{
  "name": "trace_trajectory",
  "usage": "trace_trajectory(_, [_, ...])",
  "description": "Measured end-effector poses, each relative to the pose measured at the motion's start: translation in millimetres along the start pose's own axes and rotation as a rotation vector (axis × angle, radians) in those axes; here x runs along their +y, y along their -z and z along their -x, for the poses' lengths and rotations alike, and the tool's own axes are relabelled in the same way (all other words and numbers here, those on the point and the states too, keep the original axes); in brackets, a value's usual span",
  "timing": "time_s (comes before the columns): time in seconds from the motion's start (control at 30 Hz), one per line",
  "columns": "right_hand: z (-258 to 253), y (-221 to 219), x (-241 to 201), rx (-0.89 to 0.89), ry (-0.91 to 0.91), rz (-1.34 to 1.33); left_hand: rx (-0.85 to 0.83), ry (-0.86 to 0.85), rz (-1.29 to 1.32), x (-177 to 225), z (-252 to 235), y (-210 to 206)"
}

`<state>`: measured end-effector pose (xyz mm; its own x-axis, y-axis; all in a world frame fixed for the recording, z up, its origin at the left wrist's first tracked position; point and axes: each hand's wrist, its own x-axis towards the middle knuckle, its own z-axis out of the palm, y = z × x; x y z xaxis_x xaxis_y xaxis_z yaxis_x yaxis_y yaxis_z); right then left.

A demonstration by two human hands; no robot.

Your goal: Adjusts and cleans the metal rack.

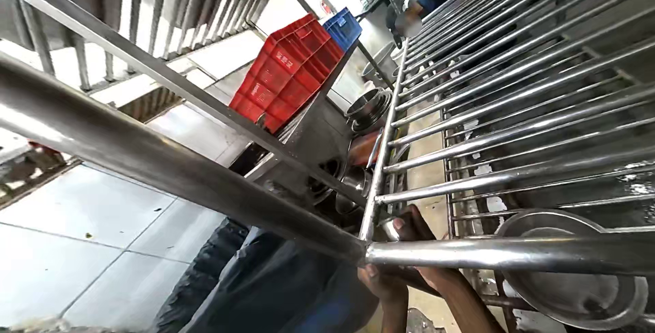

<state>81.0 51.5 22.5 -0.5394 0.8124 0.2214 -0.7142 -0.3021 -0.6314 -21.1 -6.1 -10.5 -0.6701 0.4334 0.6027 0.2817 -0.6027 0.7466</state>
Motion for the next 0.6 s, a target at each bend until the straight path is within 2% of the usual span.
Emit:
trace_trajectory(0.07, [-3, 3, -2, -0.045, 0.015, 0.004, 0.015, 0.017, 0.032, 2, 0, -3])
trace_trajectory(0.13, [-9, -3, 0, 0.086, 0.031, 0.011, 0.043, 0.001, -0.035, 6, 1, -4])
trace_trajectory(0.2, [-8, -6, 1, 0.141, 0.061, 0.057, 0.066, -0.044, -0.099, 9, 4, -8])
trace_trajectory(0.3, [-14, -1, 13, 0.040, 0.239, 0.050, 0.055, -0.108, -0.161, 10, 2, -12])
trace_trajectory(0.37, [-11, 4, 22, 0.099, 0.157, 0.154, 0.081, -0.080, -0.124, 11, 3, -12])
trace_trajectory(0.43, [-8, 5, 38, 0.119, 0.103, 0.150, 0.092, -0.055, -0.098, 12, 5, -10])
trace_trajectory(0.53, [-18, 3, 31, 0.075, 0.223, 0.019, 0.073, -0.060, -0.101, 8, 0, -11])
trace_trajectory(0.6, [-20, 3, 20, 0.087, 0.200, 0.090, 0.093, -0.062, -0.107, 11, 2, -9])
